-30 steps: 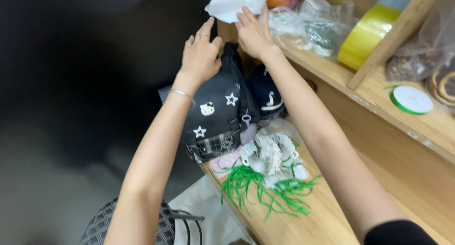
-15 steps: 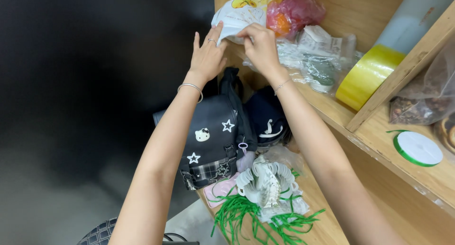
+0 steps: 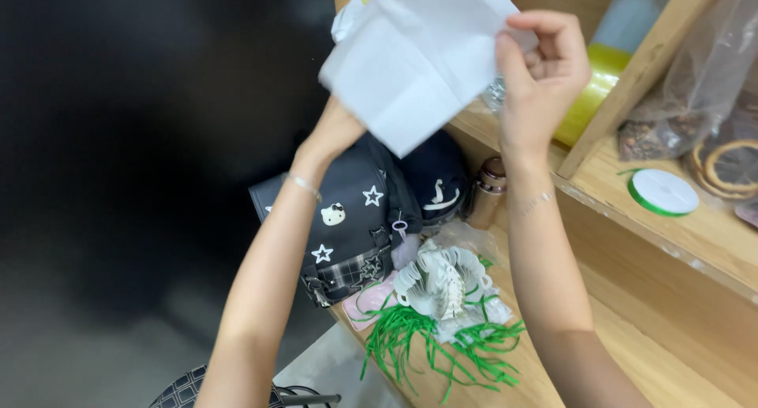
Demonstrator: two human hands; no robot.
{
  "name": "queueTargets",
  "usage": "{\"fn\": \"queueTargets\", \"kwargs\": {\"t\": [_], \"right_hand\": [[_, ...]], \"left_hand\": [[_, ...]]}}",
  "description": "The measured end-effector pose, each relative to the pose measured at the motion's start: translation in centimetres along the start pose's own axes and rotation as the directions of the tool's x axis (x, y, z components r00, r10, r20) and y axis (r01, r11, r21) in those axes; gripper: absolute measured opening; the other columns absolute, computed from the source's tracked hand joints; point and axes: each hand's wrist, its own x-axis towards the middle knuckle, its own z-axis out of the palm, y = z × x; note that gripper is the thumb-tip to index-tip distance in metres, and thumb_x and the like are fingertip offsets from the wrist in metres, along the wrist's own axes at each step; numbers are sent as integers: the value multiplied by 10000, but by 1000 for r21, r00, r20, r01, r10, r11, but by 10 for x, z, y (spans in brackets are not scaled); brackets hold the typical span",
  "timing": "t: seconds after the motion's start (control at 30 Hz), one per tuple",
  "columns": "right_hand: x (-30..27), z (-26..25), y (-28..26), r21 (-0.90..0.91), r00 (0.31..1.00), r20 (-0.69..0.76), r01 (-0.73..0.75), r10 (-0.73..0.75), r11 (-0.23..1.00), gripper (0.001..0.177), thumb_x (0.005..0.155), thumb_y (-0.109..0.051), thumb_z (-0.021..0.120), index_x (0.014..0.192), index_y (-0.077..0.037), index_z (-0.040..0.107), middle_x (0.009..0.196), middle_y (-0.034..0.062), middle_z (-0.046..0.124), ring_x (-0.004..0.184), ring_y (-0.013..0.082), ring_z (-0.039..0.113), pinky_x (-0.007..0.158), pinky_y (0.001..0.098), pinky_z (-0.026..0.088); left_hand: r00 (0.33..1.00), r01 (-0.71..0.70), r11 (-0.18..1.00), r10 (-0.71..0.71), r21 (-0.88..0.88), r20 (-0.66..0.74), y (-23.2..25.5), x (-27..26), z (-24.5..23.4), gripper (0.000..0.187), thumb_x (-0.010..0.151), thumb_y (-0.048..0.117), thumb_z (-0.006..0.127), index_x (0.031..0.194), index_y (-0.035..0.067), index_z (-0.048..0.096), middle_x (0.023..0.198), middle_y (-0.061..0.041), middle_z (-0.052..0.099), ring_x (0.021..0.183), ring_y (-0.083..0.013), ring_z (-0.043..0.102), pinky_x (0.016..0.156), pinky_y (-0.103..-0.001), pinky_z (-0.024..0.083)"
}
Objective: Organizing and cleaning various silicone candle molds on a workspace.
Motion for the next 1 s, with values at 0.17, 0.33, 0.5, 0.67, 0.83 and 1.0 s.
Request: {"fn": "queueTargets", "kwargs": {"t": [0.17,0.33,0.5,0.67,0.83,1.0], "right_hand": [[-54,-33,-58,-91,991,-60,-122,117,988,184,929,117,655,1048,-22,667,1052,7,686,860,8,578,732,164,441],[-130,-78,-93,-503,988,-86,-153,127,851,121,988,91,645,1022,5,723,1094,45,683,751,74,466,659,210,361],[-208,-94,-158,-866,986,150,97,69,491,209,884,83,644,1042,-34,717,1009,118,696,912,220,689,799,305,553],[-290,-126,-215,-812,935,-246,-342,255,473,257,873,22,694,1122,-42,708,1005,65,708,885,166,651,814,302,543],[-325,-133,-300,-490,718,-617,-670,321,558,290,993,-99,644,1283,-89,652,1137,39,677,1086,133,640,952,294,535],[-342,-116,-358,-850,853,-511,-520,106,88,369,883,-107,730,1236,-60,635,1320,102,592,1254,247,582,1031,370,480]], "left_hand": [[952,177,395,162,-901,258,82,-80,10,958,986,346,738,1676,197,90,1669,-158,345,1557,-349,373,1284,-432,355],[823,481,-173,428,-860,374,152,-151,16,1253,860,313,879,1662,324,-84,1686,-109,280,1552,-326,381,1216,-495,433],[879,431,-14,233,-902,416,200,-219,58,1200,776,44,881,1606,231,35,1594,-81,330,1469,-240,422,1152,-418,470],[838,541,-92,-24,-836,545,251,-258,84,609,880,14,812,1360,28,439,1277,-89,619,1163,-156,610,988,-315,542],[738,669,39,81,-742,670,299,-292,95,246,913,43,799,1098,-26,654,1026,-58,735,914,-101,670,800,-273,564],[697,402,654,235,-641,678,353,-312,87,353,891,97,811,1200,45,650,966,-111,778,798,-119,715,670,-294,554]]}}
